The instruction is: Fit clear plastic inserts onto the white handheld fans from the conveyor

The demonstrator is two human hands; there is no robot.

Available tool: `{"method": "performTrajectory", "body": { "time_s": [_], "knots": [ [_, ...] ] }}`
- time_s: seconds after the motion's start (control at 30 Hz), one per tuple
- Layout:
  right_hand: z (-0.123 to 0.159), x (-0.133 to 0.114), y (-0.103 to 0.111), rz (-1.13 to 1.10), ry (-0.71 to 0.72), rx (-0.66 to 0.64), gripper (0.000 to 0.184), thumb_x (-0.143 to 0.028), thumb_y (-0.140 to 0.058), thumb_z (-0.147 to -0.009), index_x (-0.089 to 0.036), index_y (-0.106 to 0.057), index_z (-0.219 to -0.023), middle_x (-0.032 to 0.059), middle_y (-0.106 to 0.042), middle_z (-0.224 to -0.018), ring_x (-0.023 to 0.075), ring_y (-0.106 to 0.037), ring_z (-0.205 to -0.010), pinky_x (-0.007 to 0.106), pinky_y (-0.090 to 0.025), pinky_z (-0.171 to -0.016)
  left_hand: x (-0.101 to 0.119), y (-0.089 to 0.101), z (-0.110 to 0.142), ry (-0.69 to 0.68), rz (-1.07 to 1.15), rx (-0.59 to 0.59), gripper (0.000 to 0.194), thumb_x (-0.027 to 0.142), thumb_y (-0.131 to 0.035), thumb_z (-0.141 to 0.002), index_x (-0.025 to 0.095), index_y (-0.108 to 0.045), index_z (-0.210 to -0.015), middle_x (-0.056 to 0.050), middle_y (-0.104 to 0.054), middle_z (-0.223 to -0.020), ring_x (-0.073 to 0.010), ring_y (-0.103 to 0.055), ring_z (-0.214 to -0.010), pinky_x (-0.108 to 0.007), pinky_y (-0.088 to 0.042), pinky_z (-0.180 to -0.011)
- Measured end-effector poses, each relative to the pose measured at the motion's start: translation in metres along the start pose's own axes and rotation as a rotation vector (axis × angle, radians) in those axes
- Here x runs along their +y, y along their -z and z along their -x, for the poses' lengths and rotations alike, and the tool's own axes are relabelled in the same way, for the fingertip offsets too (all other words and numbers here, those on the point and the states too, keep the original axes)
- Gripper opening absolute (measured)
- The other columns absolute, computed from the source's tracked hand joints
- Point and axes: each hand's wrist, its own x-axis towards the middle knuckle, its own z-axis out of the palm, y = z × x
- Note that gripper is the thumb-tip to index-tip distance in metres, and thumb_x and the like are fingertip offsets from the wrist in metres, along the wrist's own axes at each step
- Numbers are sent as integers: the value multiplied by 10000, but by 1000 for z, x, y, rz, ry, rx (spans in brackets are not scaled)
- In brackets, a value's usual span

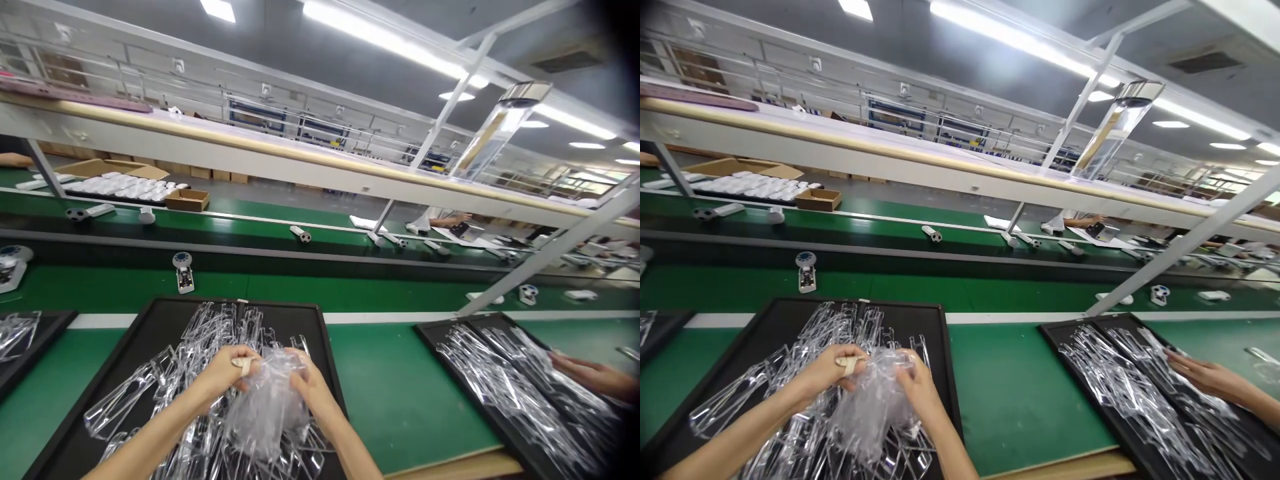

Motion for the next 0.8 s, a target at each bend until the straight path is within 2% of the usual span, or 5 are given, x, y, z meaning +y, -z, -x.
{"method": "performTrajectory", "body": {
  "time_s": [0.17,0.4,0.5,0.6,0.8],
  "knots": [
    [-8,-14,14,176,69,-18,199,-331,-576,-711,-185,-664,-812,25,-612,-823,203,-564,-817,307,-415,-753,16,0,4,37,-95,-67,315,419,-685,-582,147,-661,-739,3,-544,-703,-123,-492,-614,-263,-451,-608],
    [-9,-28,16,330,78,-36,137,-221,-542,-719,-200,-663,-781,26,-616,-774,209,-546,-795,342,-396,-784,27,0,6,54,-196,-55,187,310,-678,-560,138,-646,-626,25,-527,-565,-109,-458,-538,-231,-388,-540],
    [-3,-43,18,626,198,-91,165,-241,-512,-805,-232,-675,-781,42,-569,-835,225,-489,-880,365,-360,-827,37,4,11,76,-190,-112,192,324,-681,-569,145,-661,-632,13,-553,-580,-128,-503,-559,-256,-442,-580],
    [0,-57,22,931,289,-223,259,-183,-406,-867,-229,-659,-835,48,-537,-857,199,-494,-841,306,-389,-727,50,8,18,85,-241,-143,168,311,-659,-582,154,-672,-642,6,-579,-597,-140,-525,-592,-259,-454,-604],
    [-10,-75,27,1047,263,-320,205,-145,-487,-835,-234,-663,-778,14,-620,-781,192,-523,-812,273,-369,-708,66,10,30,-164,-808,-31,160,189,-518,-620,207,-676,-647,-15,-638,-707,-194,-557,-728,-267,-393,-655]
  ]
}}
